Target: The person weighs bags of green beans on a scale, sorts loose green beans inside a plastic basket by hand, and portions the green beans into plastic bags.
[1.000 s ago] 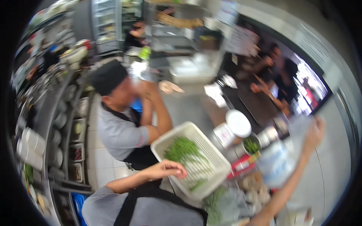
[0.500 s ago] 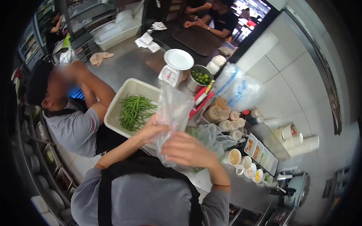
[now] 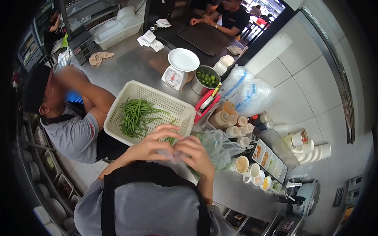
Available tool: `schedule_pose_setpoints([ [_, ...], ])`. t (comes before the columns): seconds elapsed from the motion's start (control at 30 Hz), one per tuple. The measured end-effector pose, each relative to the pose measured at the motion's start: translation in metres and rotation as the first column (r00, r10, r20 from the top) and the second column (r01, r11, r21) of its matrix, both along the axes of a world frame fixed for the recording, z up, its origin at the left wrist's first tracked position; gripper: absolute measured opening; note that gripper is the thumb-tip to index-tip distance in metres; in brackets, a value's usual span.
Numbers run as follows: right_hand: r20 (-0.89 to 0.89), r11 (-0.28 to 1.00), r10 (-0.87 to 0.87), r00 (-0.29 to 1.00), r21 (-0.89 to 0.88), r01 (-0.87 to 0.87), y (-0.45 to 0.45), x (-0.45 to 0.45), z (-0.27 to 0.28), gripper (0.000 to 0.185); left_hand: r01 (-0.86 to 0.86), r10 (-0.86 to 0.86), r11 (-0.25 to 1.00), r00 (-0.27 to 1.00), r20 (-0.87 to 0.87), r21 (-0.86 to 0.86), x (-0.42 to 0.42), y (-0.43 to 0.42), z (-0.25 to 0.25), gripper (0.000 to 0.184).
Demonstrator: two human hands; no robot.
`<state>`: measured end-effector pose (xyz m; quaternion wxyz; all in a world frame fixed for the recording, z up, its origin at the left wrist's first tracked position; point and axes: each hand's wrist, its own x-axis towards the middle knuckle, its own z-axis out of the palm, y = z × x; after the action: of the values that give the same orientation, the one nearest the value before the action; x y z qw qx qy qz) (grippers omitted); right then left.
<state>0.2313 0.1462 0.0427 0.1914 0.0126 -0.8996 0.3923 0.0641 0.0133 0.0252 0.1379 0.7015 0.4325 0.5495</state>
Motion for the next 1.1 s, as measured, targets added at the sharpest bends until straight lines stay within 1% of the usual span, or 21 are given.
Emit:
schedule_pose_setpoints([
  [0.07, -0.133, 0.964, -0.195, 0.972, -0.210, 0.165, -0.002, 0.000, 0.002, 0.014, -0.004, 0.003, 1.000, 1.000, 0.030, 0.025, -0.002, 0.002, -0.004, 0.014],
  [0.1, -0.309, 0.976, -0.209, 0.928, -0.118, 0.181, 0.002, 0.000, -0.002, 0.012, 0.014, -0.017, 0.999, 0.996, 0.086, 0.033, -0.003, 0.002, -0.006, 0.013],
  [0.2, -0.477, 0.825, -0.054, 0.877, -0.516, -0.230, 0.000, 0.003, -0.018, 0.011, 0.018, -0.024, 0.999, 0.988, 0.152, 0.040, 0.002, 0.007, -0.004, 0.013],
  [0.23, -0.404, 0.723, -0.020, 0.915, -0.638, -0.266, -0.004, 0.005, -0.021, 0.014, 0.011, -0.017, 0.999, 0.988, 0.157, 0.039, 0.004, 0.007, -0.003, 0.014],
  [0.33, 0.319, 0.867, -0.005, 0.948, -0.471, 0.163, -0.005, 0.014, -0.005, 0.014, 0.121, -0.018, 0.978, 0.863, 0.506, -0.171, 0.007, 0.002, -0.003, 0.015],
  [0.37, 0.387, 0.930, 0.112, 0.915, -0.364, 0.040, 0.002, 0.016, -0.006, 0.016, 0.220, -0.033, 0.940, 0.820, 0.572, -0.262, 0.007, 0.001, -0.007, 0.015],
  [0.43, 0.152, 0.924, 0.236, 0.960, -0.342, -0.173, 0.011, 0.017, -0.015, 0.018, 0.429, -0.031, 0.805, 0.720, 0.694, -0.409, 0.003, -0.001, -0.013, 0.015],
  [0.47, 0.028, 0.910, 0.298, 0.954, -0.312, -0.275, 0.016, 0.015, -0.021, 0.019, 0.453, -0.109, 0.785, 0.773, 0.625, -0.423, 0.004, -0.001, -0.012, 0.015],
  [0.5, -0.142, 0.854, 0.246, 0.959, -0.437, -0.284, 0.018, 0.011, -0.024, 0.022, 0.474, -0.189, 0.763, 0.814, 0.550, -0.439, 0.007, -0.001, -0.008, 0.016],
  [0.6, -0.039, 0.335, -0.027, 0.999, -0.942, -0.028, 0.006, 0.011, -0.022, 0.023, 0.598, -0.395, 0.706, 0.777, 0.490, -0.380, 0.012, -0.001, -0.003, 0.016],
  [0.7, -0.030, 0.020, 0.099, 0.995, -0.999, -0.032, -0.004, -0.005, -0.047, 0.028, 0.675, -0.430, 0.704, 0.654, 0.622, -0.222, -0.006, -0.009, -0.011, 0.015],
  [0.77, -0.077, 0.440, 0.555, 0.828, -0.818, -0.371, 0.014, -0.018, -0.047, 0.026, 0.679, -0.381, 0.732, 0.472, 0.795, -0.053, -0.021, -0.025, -0.011, 0.016],
  [0.8, 0.006, 0.532, 0.733, 0.680, -0.628, -0.568, 0.022, -0.029, -0.044, 0.025, 0.698, -0.377, 0.708, 0.504, 0.777, -0.110, -0.027, -0.034, -0.011, 0.016],
  [0.87, -0.297, 0.384, 0.689, 0.662, -0.625, -0.680, 0.008, -0.051, -0.005, 0.021, 0.726, -0.372, 0.651, 0.559, 0.741, -0.221, -0.034, -0.050, -0.006, 0.018],
  [0.9, -0.414, 0.316, 0.628, 0.659, -0.639, -0.702, 0.005, -0.059, 0.005, 0.020, 0.420, -0.284, 0.875, 0.847, 0.449, -0.240, -0.027, -0.055, 0.007, 0.019],
  [0.93, -0.525, 0.247, 0.551, 0.649, -0.640, -0.727, 0.007, -0.070, 0.011, 0.020, 0.129, -0.086, 0.964, 0.979, 0.183, -0.234, -0.026, -0.061, 0.013, 0.020],
  [0.97, -0.441, 0.315, 0.662, 0.605, -0.569, -0.759, 0.016, -0.087, 0.009, 0.020, -0.160, 0.148, 0.977, 0.985, -0.087, -0.142, -0.028, -0.068, 0.018, 0.021],
  [1.0, -0.340, 0.372, 0.754, 0.563, -0.486, -0.791, 0.027, -0.105, 0.003, 0.020, -0.260, 0.233, 0.942, 0.962, -0.146, -0.213, -0.029, -0.083, 0.021, 0.021],
  [1.03, -0.155, 0.528, 0.696, 0.701, -0.552, -0.646, 0.025, -0.128, -0.006, 0.020, -0.354, 0.301, 0.892, 0.929, -0.215, -0.280, -0.032, -0.097, 0.024, 0.022],
  [1.07, 0.032, 0.681, 0.580, 0.814, -0.568, -0.462, 0.016, -0.158, -0.016, 0.021, -0.242, 0.224, 0.801, 0.969, -0.100, -0.547, -0.036, -0.118, 0.024, 0.021],
  [1.1, 0.151, 0.701, 0.553, 0.820, -0.616, -0.359, 0.009, -0.194, -0.032, 0.022, -0.106, 0.289, 0.756, 0.940, 0.184, -0.646, -0.033, -0.135, 0.021, 0.019],
])
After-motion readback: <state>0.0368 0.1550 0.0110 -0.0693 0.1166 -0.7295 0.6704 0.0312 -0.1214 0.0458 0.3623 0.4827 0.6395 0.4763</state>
